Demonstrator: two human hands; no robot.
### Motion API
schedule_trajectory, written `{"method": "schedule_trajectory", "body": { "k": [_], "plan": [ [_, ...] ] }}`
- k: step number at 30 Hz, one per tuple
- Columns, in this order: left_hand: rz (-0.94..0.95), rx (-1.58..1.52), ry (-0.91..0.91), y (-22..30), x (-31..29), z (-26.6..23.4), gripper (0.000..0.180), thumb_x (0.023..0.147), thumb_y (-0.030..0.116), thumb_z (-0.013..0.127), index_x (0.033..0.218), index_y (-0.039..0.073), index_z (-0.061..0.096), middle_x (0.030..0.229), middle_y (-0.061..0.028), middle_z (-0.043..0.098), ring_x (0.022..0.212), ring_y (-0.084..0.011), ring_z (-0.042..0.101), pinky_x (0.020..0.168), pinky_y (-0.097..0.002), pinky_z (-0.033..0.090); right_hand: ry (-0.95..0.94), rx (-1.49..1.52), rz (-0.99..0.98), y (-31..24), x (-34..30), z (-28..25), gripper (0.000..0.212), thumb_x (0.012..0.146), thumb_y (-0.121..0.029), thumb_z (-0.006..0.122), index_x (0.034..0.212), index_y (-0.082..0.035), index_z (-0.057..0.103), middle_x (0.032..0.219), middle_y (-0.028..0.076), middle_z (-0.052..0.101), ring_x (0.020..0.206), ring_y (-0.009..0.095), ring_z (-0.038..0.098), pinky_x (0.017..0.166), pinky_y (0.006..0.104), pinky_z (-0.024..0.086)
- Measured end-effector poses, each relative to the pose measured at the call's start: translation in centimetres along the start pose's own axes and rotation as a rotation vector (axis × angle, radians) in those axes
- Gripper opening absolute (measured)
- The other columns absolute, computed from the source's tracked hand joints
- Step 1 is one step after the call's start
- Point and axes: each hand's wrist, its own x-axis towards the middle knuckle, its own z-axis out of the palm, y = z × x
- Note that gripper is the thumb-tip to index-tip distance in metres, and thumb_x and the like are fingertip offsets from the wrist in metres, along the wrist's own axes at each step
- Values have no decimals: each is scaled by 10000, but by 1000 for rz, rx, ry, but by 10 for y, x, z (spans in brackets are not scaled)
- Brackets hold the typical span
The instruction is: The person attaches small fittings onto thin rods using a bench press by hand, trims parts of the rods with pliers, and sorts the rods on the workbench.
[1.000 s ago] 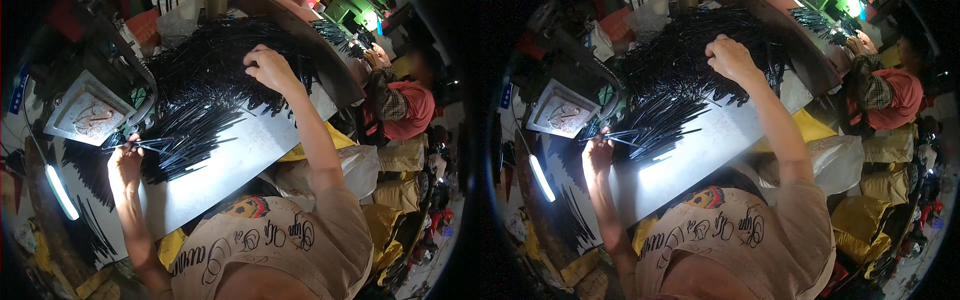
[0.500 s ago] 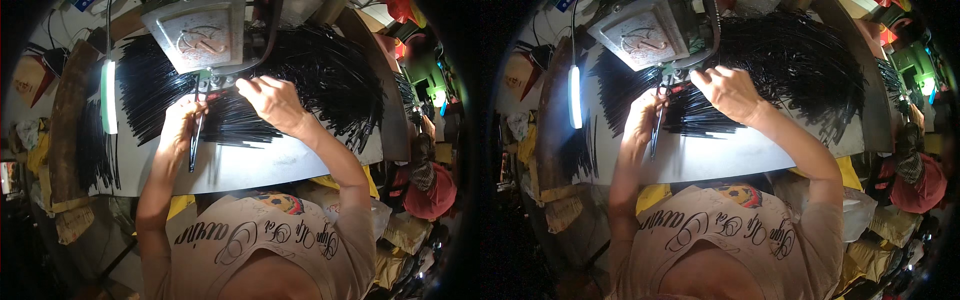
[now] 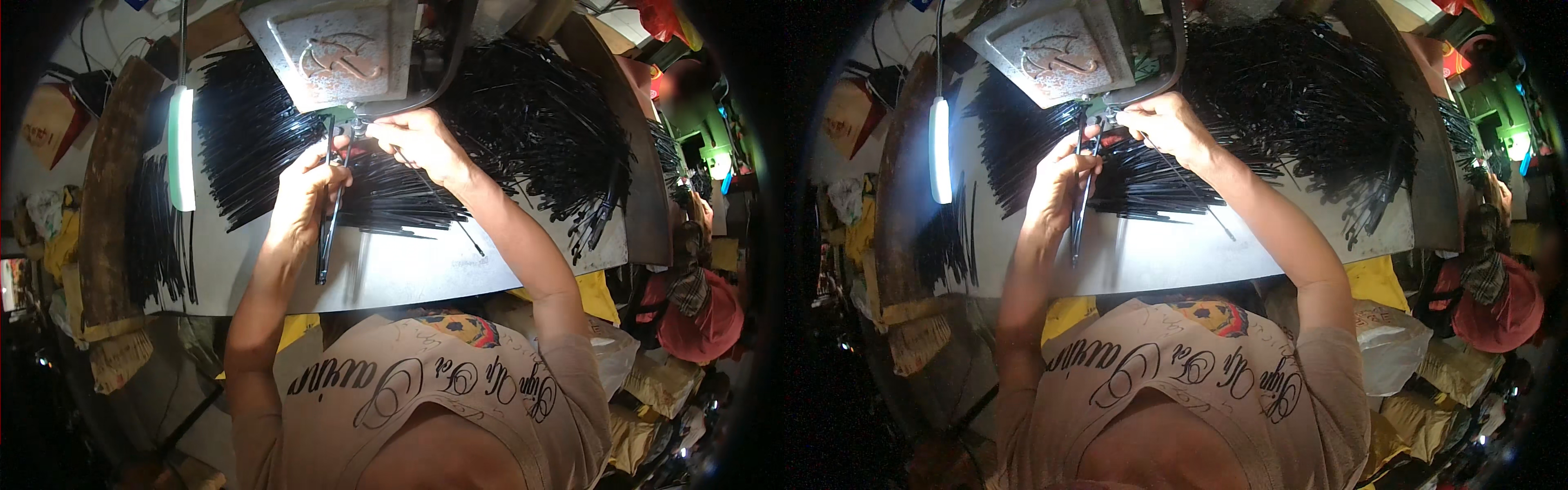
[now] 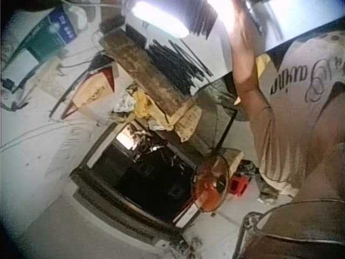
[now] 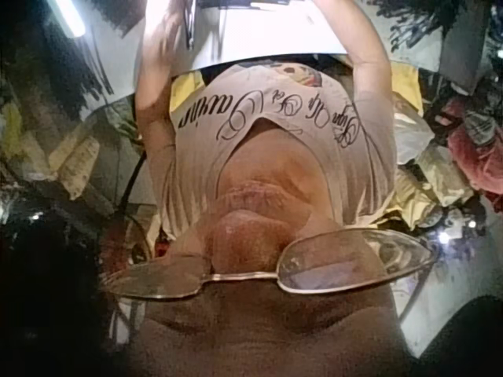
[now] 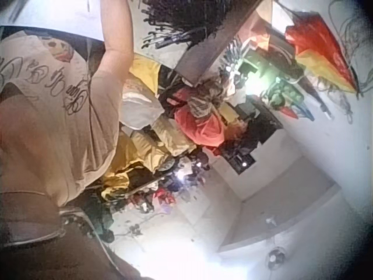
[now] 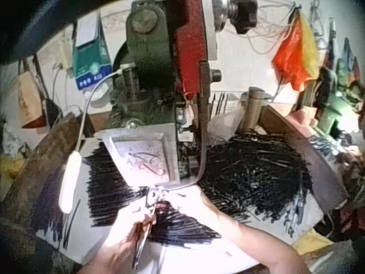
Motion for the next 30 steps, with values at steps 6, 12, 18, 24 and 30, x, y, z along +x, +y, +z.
{"method": "schedule_trajectory", "body": {
  "k": [6, 12, 18, 24, 30],
  "plan": [
    [-6, -36, -45, 0, 2, 0, 390, 658, 14, 537, 1045, 56, 559, 620, -36, 537, 438, -52, 387, 395, -162, 280, -5, 47, -32, -1, 3, 4, 145, 804, -143, 557, 709, -36, 578, 554, -43, 456, 429, 2, 351, 358, 157, 238],
    [2, -29, -8, 1, 2, 3, 394, 653, 2, 537, 1043, 50, 561, 626, -42, 542, 437, -50, 391, 395, -161, 280, -11, 66, -80, -3, 3, 7, 137, 807, -137, 548, 701, -53, 567, 554, -47, 455, 433, 2, 352, 361, 154, 236],
    [12, -49, -25, -1, 3, 4, 381, 653, -19, 523, 1026, 44, 567, 636, -53, 542, 435, -54, 397, 390, -165, 289, 27, 45, -101, -5, 2, 10, 141, 804, -143, 550, 692, -58, 560, 552, -42, 460, 432, 4, 359, 361, 154, 238],
    [45, 8, 8, -2, -1, 5, 267, 693, 13, 546, 956, 39, 584, 619, -37, 540, 438, -50, 404, 386, -165, 290, 10, 90, 3, -6, 1, 9, 126, 802, -144, 550, 736, -37, 564, 566, -25, 469, 424, 6, 360, 354, 154, 240],
    [113, 143, -100, -11, -3, -11, 111, 794, 169, 574, 724, 94, 532, 626, 23, 531, 452, -19, 394, 406, -155, 292, -45, 172, 102, -4, -14, 9, 121, 806, -107, 538, 772, 7, 559, 603, 3, 487, 420, 14, 375, 350, 155, 275]
  ]
}}
